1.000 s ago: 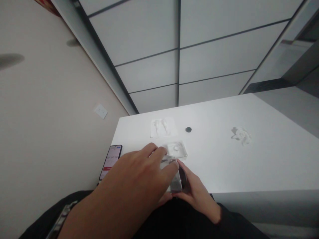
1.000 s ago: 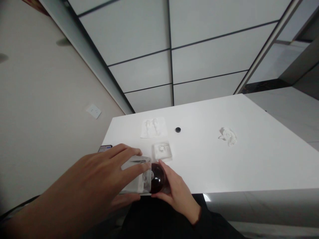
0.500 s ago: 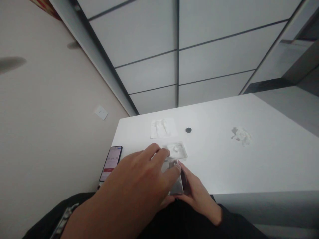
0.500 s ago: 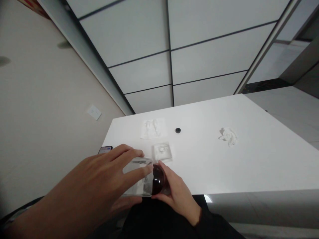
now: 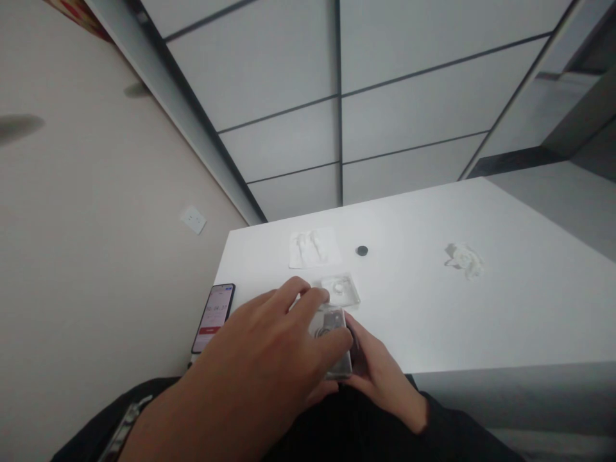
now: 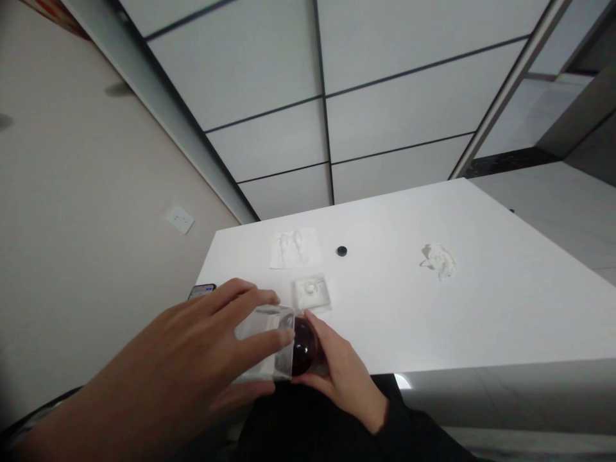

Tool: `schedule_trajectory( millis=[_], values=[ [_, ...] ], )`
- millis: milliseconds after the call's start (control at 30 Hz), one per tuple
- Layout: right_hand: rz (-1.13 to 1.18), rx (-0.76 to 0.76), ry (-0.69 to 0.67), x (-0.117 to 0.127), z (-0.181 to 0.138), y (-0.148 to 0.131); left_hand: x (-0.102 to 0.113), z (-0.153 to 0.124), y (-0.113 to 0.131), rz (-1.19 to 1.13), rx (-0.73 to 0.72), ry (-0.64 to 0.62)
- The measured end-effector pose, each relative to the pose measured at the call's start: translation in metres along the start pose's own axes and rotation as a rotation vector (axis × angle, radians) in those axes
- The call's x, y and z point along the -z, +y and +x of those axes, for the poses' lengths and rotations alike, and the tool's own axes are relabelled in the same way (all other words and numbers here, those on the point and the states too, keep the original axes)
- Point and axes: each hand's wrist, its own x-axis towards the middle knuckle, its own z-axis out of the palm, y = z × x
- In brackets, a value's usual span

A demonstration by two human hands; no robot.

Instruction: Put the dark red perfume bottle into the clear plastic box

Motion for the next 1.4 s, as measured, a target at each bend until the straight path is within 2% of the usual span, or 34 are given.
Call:
schedule_trajectory(
  millis=[233, 367, 633, 900, 1033, 1167, 1233, 1400],
  values=[
    [0.033, -0.015, -0.025, 0.002, 0.001, -0.001, -0.006, -0.002, -0.005, -0.061, -0.015, 0.067],
    [0.069, -0.012, -0.032, 0.002, 0.002, -0.002, -0.013, -0.006, -0.009, -0.163, 0.022, 0.098],
    [0.069, -0.034, -0.040, 0.005, 0.004, -0.003, -0.035, -0.025, -0.021, -0.242, 0.097, 0.066],
    [0.083, -0.050, -0.050, 0.005, 0.004, -0.005, -0.045, -0.036, -0.026, -0.322, 0.136, 0.078],
    [0.078, -0.037, -0.050, 0.004, 0.004, -0.003, -0.056, -0.041, -0.027, -0.416, 0.157, 0.194],
    [0.068, -0.038, -0.043, 0.002, 0.002, 0.001, -0.082, -0.045, -0.031, -0.545, 0.145, 0.328],
    [0.064, -0.047, -0.050, 0.001, 0.001, 0.002, -0.102, -0.046, -0.034, -0.616, 0.049, 0.470],
    [0.052, -0.056, -0.056, 0.001, 0.000, 0.004, -0.147, -0.040, -0.035, -0.972, 0.033, 0.799]
  ],
)
